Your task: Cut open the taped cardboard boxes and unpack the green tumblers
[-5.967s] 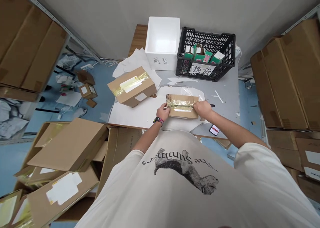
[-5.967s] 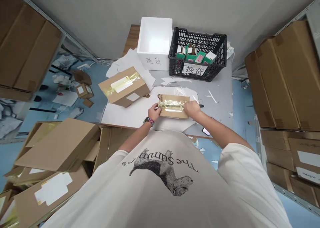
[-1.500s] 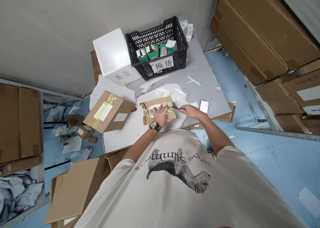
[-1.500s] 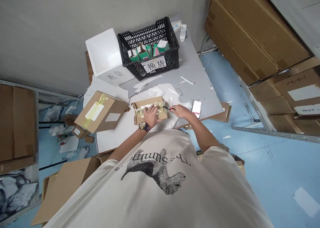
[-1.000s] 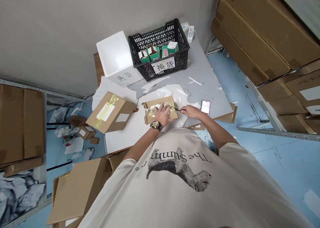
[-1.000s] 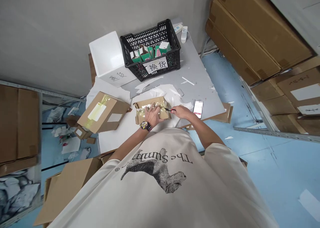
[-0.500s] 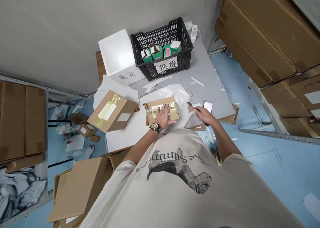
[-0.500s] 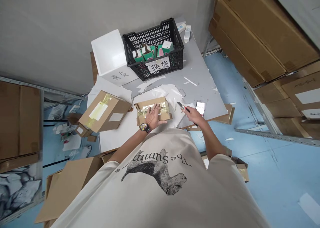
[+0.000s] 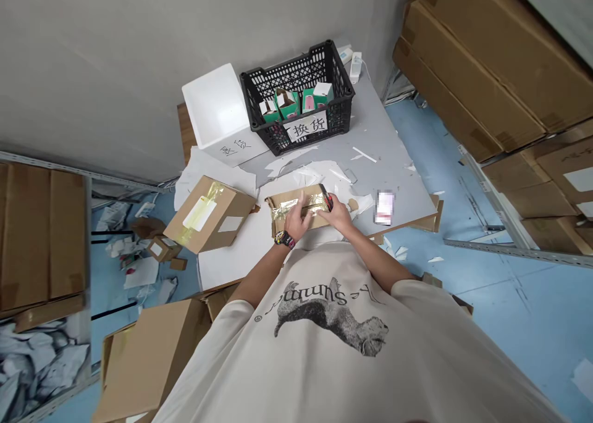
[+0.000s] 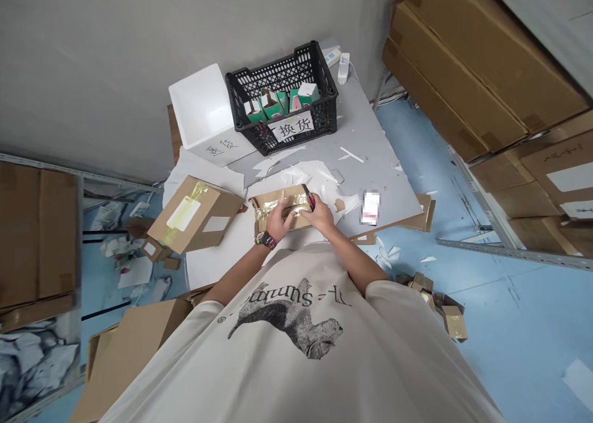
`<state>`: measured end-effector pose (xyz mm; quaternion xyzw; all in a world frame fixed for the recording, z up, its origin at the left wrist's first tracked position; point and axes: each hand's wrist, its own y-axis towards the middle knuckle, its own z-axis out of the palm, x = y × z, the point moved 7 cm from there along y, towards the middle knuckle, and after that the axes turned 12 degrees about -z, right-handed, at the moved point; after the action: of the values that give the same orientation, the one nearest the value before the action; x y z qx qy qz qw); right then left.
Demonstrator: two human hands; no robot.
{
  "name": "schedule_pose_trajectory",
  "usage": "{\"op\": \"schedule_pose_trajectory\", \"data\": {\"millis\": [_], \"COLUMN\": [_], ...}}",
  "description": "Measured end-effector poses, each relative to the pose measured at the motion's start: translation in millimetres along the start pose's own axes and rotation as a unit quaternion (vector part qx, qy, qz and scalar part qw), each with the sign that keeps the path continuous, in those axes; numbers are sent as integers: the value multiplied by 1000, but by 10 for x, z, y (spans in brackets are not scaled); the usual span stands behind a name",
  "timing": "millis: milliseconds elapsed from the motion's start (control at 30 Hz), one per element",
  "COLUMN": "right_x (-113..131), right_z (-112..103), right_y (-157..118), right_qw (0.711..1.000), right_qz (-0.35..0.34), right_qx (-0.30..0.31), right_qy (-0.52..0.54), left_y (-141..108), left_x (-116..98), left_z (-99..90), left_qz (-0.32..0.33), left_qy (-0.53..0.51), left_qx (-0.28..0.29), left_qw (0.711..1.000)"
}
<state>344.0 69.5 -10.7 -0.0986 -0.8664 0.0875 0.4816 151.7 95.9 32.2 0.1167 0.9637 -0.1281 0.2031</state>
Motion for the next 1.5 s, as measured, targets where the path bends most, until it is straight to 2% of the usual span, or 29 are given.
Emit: {"op": "schedule_pose_trajectory", "data": {"millis": [67,133,267,367,433,533,633,733,867,1100,1333,1500], "right_x": [-67,-114,-132,-132,-157,-228,-242,-147,100,498,624,667], "right_z": [41,56,70,17,-107,-408,-679,-789,-701,-522,-527,-516], "right_y": [-29,-40,-5,11,-23,-171,-389,-561,-580,-412,-377,-380], "right_qw": [1000,1000,1000,999,998,995,982,957,925,906,905,903], "right_qz": [12,17,21,-4,-39,-101,-156,-181,-172,-133,-94,-85], "right_qx": [-2,-3,13,29,28,23,53,96,133,141,143,155], "right_qy": [13,21,14,20,28,1,-91,-205,-310,-376,-390,-393], "left_y": [54,170,450,533,518,476,480,517,557,669,605,590], "left_x": [23,9,-15,-52,-69,-70,-66,-58,-48,-43,-85,-112], "left_z": [-64,-91,-60,-18,22,77,95,86,75,49,-51,-93], "left_qz": [-4,11,15,19,25,28,32,37,46,65,103,97], "left_qy": [-2,22,84,101,107,121,127,120,109,127,159,181], "left_qx": [-11,10,67,60,46,32,24,16,6,14,41,46], "left_qw": [1000,1000,994,993,993,992,991,992,993,990,981,978]}}
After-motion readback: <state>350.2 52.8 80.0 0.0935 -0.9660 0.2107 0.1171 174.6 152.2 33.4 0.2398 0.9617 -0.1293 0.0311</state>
